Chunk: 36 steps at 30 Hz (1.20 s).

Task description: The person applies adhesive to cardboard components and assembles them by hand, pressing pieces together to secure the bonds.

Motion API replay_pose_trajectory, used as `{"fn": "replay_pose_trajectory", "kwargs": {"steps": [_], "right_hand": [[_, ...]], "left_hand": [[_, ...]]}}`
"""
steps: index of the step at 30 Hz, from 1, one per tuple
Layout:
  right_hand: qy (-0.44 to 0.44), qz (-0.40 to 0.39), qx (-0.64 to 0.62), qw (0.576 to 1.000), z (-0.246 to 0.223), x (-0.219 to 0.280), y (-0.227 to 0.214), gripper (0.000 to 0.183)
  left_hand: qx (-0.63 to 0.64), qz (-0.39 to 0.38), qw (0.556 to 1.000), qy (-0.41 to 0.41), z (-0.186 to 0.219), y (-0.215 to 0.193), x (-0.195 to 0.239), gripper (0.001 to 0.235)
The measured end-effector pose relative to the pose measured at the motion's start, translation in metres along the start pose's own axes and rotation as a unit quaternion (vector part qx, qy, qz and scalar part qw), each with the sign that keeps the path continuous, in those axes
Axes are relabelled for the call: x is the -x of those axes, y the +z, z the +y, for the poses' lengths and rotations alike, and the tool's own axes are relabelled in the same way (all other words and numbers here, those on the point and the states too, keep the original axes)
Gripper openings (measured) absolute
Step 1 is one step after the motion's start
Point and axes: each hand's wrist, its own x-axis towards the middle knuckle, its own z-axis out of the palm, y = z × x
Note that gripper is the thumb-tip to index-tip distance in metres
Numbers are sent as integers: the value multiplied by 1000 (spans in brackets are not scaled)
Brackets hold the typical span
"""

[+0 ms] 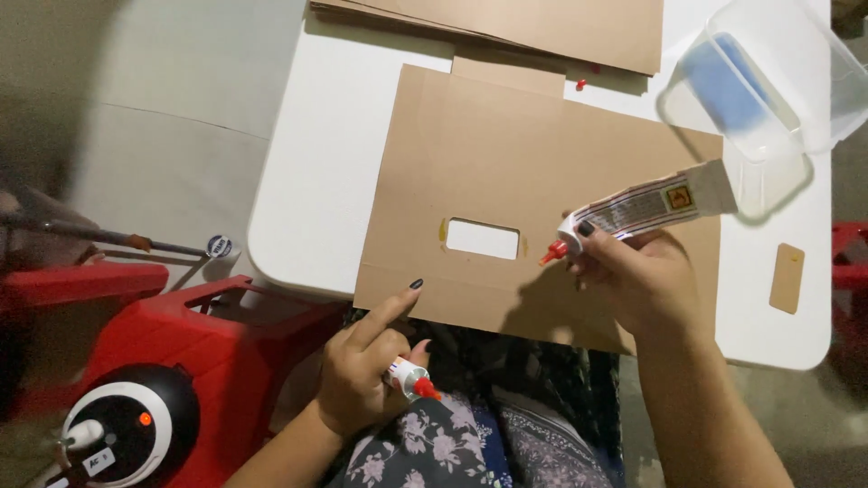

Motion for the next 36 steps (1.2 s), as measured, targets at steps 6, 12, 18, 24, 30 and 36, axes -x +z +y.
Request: {"fn": "replay_pose_trajectory", "kwargs": {"steps": [6, 12, 18, 24, 30, 36], "right_hand": [[31, -7, -142, 989, 29, 1, -39, 13], [-62, 112, 47, 991, -20, 38, -96, 53], [4, 147, 310, 939, -24, 50, -142, 42], [-19, 232, 412, 881, -17, 53, -133, 31], [-134, 266, 435, 850, -11, 71, -147, 13], [-344, 206, 366, 840, -11, 93, -70, 6]], "left_hand": [[77, 22, 996, -33, 18, -11, -18, 27], [165, -12, 970, -178, 22, -33, -41, 30], [332, -47, 901, -276, -3, -42, -50, 20], [367, -91, 866, -328, -10, -39, -76, 18], [504, -58, 767, -393, -16, -24, -81, 10], [567, -208, 729, -323, 37, 24, -99, 23]]}}
